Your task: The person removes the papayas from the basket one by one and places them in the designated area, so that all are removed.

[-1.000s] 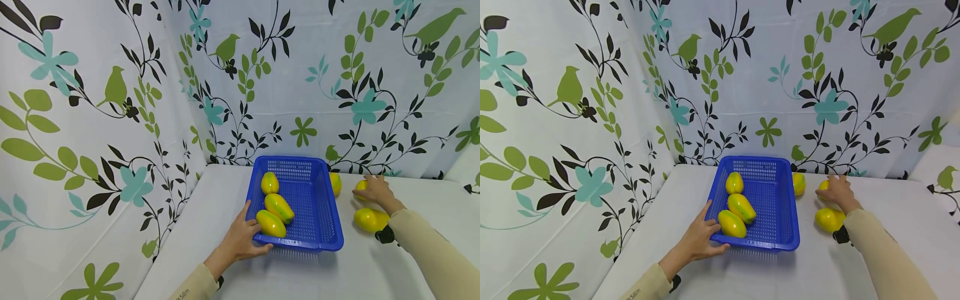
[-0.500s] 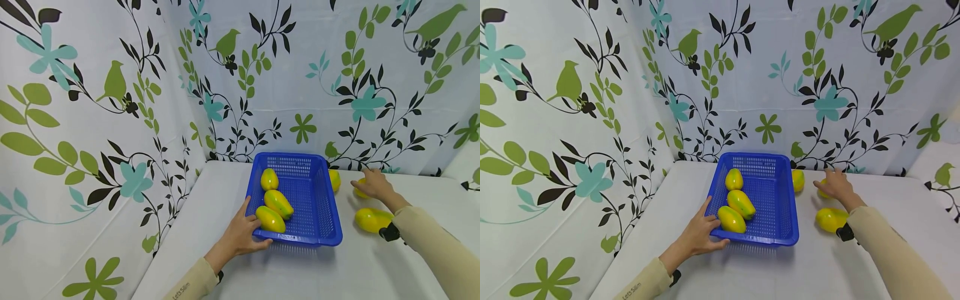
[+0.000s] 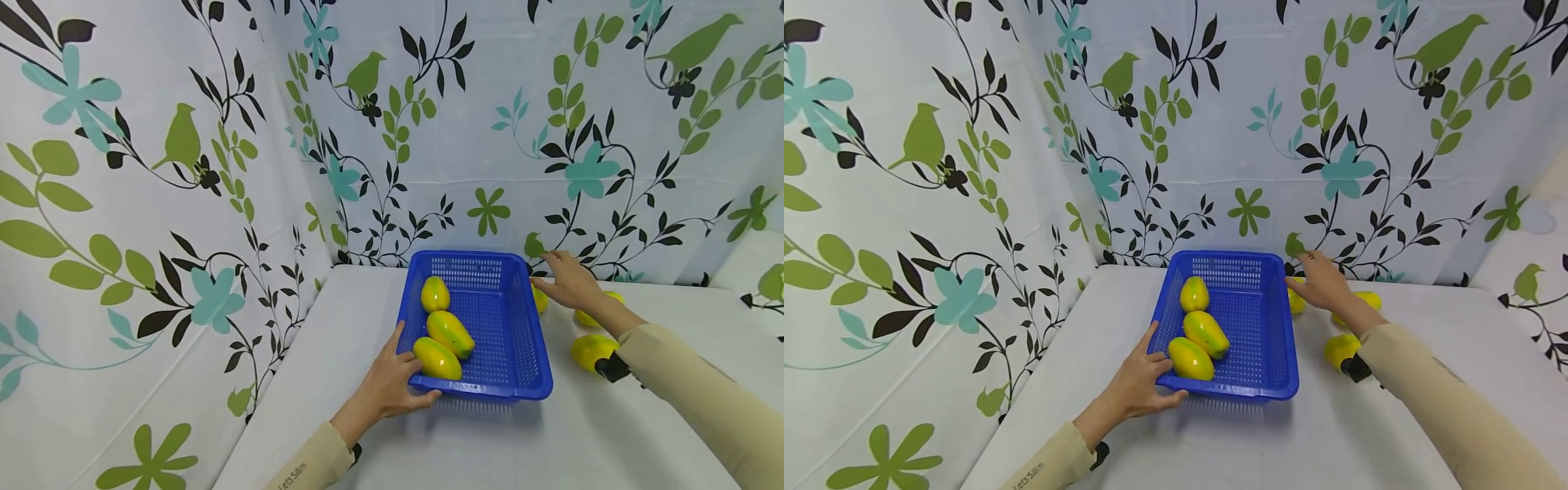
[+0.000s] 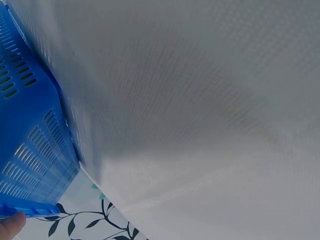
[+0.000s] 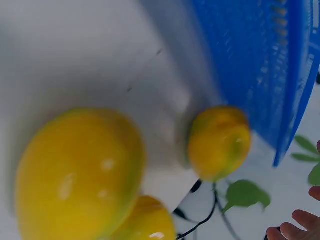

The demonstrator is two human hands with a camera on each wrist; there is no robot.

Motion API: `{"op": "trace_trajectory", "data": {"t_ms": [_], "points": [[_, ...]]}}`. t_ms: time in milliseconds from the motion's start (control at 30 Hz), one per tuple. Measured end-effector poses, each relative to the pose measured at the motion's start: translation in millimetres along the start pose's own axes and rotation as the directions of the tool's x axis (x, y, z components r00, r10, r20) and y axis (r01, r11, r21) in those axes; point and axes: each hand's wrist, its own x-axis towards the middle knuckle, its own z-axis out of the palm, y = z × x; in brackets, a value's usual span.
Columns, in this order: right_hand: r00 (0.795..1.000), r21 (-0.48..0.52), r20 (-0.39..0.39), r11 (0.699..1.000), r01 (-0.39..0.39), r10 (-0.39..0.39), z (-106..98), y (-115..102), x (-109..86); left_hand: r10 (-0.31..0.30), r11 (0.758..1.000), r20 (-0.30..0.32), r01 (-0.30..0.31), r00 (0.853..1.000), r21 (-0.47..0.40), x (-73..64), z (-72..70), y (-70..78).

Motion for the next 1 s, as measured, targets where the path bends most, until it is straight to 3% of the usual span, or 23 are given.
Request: {"op": "trace_trajectory", "data": {"t_ms": [233,400,700,1000], "points": [[0.978,-0.01,0.006,0.978,0.209,-0.209,11,-52,14.2,-0.003,1.0,-0.015,0.003,1.0,-0.007,-0.7,1.1,-2.0],[0.957,0.016,0.038,0.957,0.288,-0.289,19,-84,19.2,0.004,1.0,-0.025,-0.004,1.0,-0.006,0.3,1.4,-1.8],[0.944,-0.012,0.115,0.949,0.314,-0.311,31,-112,28.7,0.0,1.0,-0.022,0.0,1.0,-0.003,2.0,0.5,-0.9],[0.95,0.01,0.178,0.966,0.257,-0.254,51,-132,41.9,0.016,1.0,-0.031,-0.016,0.999,-0.005,0.8,0.8,-0.3]]}}
